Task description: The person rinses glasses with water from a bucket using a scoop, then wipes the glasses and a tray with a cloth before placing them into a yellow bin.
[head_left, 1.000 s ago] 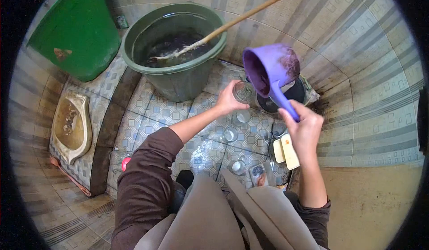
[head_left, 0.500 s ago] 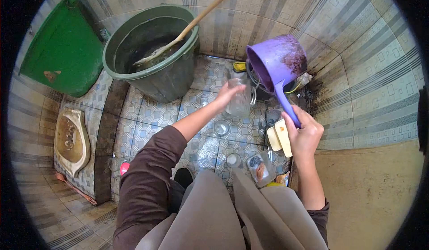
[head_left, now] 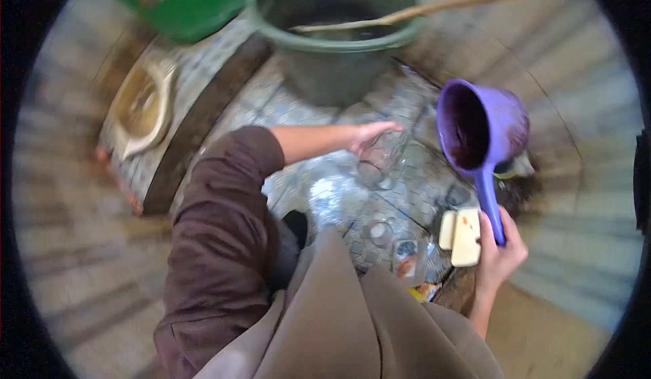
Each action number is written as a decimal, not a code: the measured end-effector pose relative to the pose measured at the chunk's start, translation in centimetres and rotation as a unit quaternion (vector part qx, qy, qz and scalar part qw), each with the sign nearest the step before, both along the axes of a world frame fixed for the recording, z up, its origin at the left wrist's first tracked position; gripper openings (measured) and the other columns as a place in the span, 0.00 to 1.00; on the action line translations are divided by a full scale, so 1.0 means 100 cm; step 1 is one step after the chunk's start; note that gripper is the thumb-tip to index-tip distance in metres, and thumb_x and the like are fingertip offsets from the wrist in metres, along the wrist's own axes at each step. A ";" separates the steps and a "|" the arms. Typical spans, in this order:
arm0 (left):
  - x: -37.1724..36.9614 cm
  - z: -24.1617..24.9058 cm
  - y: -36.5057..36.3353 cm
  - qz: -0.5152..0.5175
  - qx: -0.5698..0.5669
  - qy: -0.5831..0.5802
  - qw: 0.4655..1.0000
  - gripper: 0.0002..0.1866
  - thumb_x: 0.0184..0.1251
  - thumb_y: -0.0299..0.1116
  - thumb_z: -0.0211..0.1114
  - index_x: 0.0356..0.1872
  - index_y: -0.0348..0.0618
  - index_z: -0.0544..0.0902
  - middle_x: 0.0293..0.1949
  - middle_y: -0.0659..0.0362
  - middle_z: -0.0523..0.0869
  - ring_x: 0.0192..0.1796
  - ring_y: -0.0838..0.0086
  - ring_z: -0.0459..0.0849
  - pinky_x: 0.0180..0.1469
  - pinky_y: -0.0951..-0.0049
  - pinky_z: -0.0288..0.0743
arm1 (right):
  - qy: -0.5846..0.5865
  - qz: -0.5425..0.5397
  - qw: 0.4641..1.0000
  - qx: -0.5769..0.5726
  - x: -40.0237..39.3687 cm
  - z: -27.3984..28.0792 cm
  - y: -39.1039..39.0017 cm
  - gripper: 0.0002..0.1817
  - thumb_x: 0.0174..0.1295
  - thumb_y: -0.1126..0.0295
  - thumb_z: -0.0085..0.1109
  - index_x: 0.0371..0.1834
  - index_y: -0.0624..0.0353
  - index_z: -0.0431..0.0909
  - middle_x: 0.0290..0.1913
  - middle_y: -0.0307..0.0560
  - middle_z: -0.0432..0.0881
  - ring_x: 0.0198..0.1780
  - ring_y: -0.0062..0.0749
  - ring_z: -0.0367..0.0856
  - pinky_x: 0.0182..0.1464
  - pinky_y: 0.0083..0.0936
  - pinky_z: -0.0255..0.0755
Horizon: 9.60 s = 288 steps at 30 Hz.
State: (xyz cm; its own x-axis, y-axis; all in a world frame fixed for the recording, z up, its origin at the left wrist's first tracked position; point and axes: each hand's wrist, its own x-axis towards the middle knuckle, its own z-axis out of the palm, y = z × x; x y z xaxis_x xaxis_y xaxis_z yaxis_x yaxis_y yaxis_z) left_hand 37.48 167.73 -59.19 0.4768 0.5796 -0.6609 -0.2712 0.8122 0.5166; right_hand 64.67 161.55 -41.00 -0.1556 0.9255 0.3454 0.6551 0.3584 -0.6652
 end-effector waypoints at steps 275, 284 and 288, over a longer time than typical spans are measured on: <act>0.157 -0.093 0.051 0.151 0.549 0.362 0.738 0.41 0.25 0.35 0.74 0.50 0.41 0.69 0.45 0.54 0.75 0.51 0.64 0.73 0.54 0.69 0.66 | -0.021 -0.156 0.988 -0.011 0.036 -0.082 0.011 0.10 0.46 0.73 0.62 0.31 0.64 0.78 0.23 0.53 0.78 0.24 0.42 0.79 0.29 0.29 0.71; 0.151 -0.076 0.054 0.113 0.575 0.402 0.703 0.40 0.24 0.35 0.74 0.51 0.42 0.70 0.45 0.54 0.75 0.50 0.61 0.73 0.54 0.67 0.66 | -0.070 -0.111 0.991 0.038 0.033 -0.084 0.009 0.10 0.45 0.75 0.61 0.32 0.62 0.78 0.26 0.51 0.79 0.25 0.42 0.79 0.29 0.29 0.72; 0.150 -0.113 0.068 0.223 0.384 0.243 0.862 0.38 0.33 0.36 0.73 0.53 0.40 0.69 0.46 0.54 0.76 0.48 0.63 0.75 0.53 0.70 0.67 | -0.047 -0.137 0.989 0.037 0.031 -0.079 0.009 0.10 0.45 0.74 0.61 0.33 0.62 0.78 0.27 0.51 0.80 0.26 0.41 0.79 0.30 0.28 0.72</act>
State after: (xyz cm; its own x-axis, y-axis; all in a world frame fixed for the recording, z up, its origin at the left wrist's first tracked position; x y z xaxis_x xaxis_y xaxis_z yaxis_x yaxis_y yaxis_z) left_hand 52.51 174.48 -70.48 -0.1310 0.9896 -0.0587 -0.0678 0.0501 0.9964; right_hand 67.75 162.45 -48.85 0.0634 0.9104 0.4089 0.7919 0.2034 -0.5757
